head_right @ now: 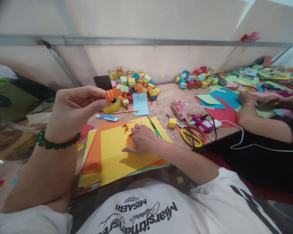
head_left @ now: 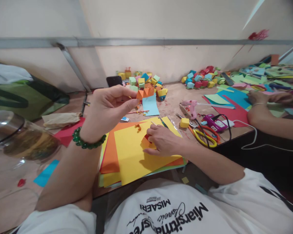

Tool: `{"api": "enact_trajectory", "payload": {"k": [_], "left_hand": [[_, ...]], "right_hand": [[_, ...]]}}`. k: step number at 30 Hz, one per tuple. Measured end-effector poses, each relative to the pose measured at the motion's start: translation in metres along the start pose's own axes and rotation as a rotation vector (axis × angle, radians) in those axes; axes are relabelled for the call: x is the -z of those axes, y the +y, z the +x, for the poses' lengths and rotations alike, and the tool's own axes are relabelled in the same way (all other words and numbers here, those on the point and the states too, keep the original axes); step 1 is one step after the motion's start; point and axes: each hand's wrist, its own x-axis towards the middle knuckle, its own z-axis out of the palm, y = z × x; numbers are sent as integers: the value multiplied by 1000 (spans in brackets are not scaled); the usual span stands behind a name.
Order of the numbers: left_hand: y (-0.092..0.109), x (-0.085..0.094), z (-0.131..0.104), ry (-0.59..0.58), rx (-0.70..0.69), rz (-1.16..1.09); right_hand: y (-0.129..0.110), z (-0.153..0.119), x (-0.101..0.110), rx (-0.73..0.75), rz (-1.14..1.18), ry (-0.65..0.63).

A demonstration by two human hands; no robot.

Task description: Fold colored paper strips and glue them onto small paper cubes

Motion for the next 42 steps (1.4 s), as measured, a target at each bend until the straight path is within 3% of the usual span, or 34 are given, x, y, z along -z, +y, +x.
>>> {"api": "enact_trajectory", "payload": {"k": [8,12,16,20,24,27,30,33,36,39,42], "left_hand": [[10,1,-2,47,8,95],[11,0,-2,72,-9,158],[8,1,-2,73,-4,239],[8,4,-3,40,3,247],[4,6,-4,-19,50,230],[-4,5,-4,-139,89,249],[-5,3,-6,-238,125,369],[1,8,-11,-253,118,423],[3,23,-20,-177,161,365],[-6,39,-31,-74,232,294],[-24,48,-42,19,283,238]], "right_hand": [[-11,10,-21,-176,77,89],[-14,12,-15,-171,80,59],[-10,16,-23,-124,68,80],[4,-4,-34,-115,245,275],[31,-38,-33,-301,366,452],[50,-53,-31,-471,289,358],[54,-56,-31,-521,220,209],[43,-52,-23,-422,202,168],[22,-41,-9,-167,229,226],[4,-19,0,-23,289,264],[-5,10,-6,55,293,226]]}}
